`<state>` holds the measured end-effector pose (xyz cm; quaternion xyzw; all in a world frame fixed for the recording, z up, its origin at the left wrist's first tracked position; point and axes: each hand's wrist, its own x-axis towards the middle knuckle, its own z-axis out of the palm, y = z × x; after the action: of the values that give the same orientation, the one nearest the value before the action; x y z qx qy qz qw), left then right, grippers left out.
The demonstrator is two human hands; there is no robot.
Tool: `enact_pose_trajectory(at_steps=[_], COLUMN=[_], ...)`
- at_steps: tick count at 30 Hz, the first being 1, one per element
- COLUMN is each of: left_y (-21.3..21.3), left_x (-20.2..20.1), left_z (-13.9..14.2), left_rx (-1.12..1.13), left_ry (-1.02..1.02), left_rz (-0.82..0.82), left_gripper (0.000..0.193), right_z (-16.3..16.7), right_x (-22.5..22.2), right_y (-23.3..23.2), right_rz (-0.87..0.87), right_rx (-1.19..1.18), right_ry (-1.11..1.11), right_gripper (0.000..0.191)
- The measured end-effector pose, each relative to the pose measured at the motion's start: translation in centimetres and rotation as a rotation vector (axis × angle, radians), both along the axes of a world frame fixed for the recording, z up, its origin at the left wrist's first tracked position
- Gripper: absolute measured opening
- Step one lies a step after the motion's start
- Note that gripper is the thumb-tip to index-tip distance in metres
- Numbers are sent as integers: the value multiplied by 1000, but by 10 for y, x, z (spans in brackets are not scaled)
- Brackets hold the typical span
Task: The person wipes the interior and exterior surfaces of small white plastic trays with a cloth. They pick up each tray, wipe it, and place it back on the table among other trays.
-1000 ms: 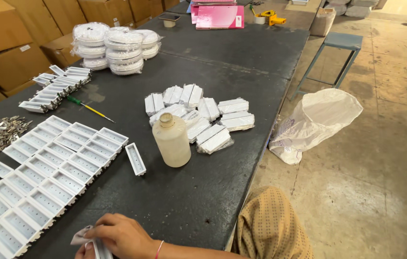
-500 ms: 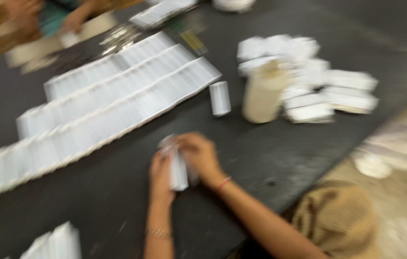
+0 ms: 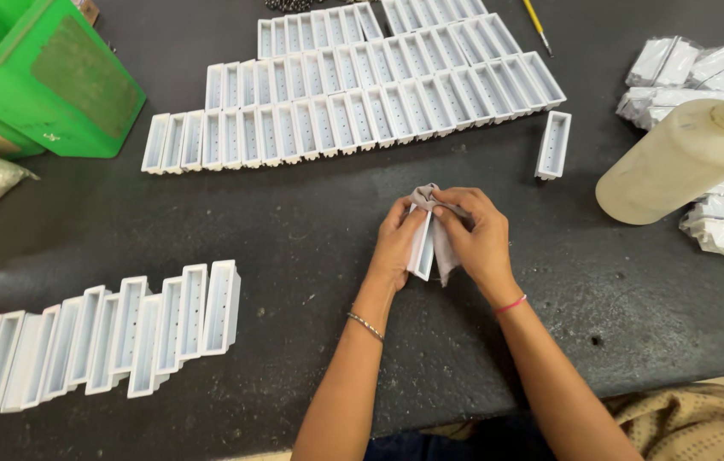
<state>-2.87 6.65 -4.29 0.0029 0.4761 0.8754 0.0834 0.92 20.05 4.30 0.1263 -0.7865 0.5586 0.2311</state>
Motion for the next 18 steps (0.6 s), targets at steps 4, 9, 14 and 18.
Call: enact_pose_trajectory(at_steps=[4,9,14,18], left_y=[-7,-12,-11,-15], left_x=[-5,-3,0,0], left_z=[-5,-6,-3,2], left_rx=[132,216,172,190], left_ry=[-55,-38,-58,-35], left_rz=[5,-35,-28,5], left_gripper=[29,30,28,32], right_z=[6,11,24,27], right_x=[25,35,4,20], right_y=[-8,-16,-14,-23], right_rz=[65,94,-10,45], right_rx=[105,173,148,206], right_ry=[-56,31,-43,-11], right_gripper=[20,20,20,19])
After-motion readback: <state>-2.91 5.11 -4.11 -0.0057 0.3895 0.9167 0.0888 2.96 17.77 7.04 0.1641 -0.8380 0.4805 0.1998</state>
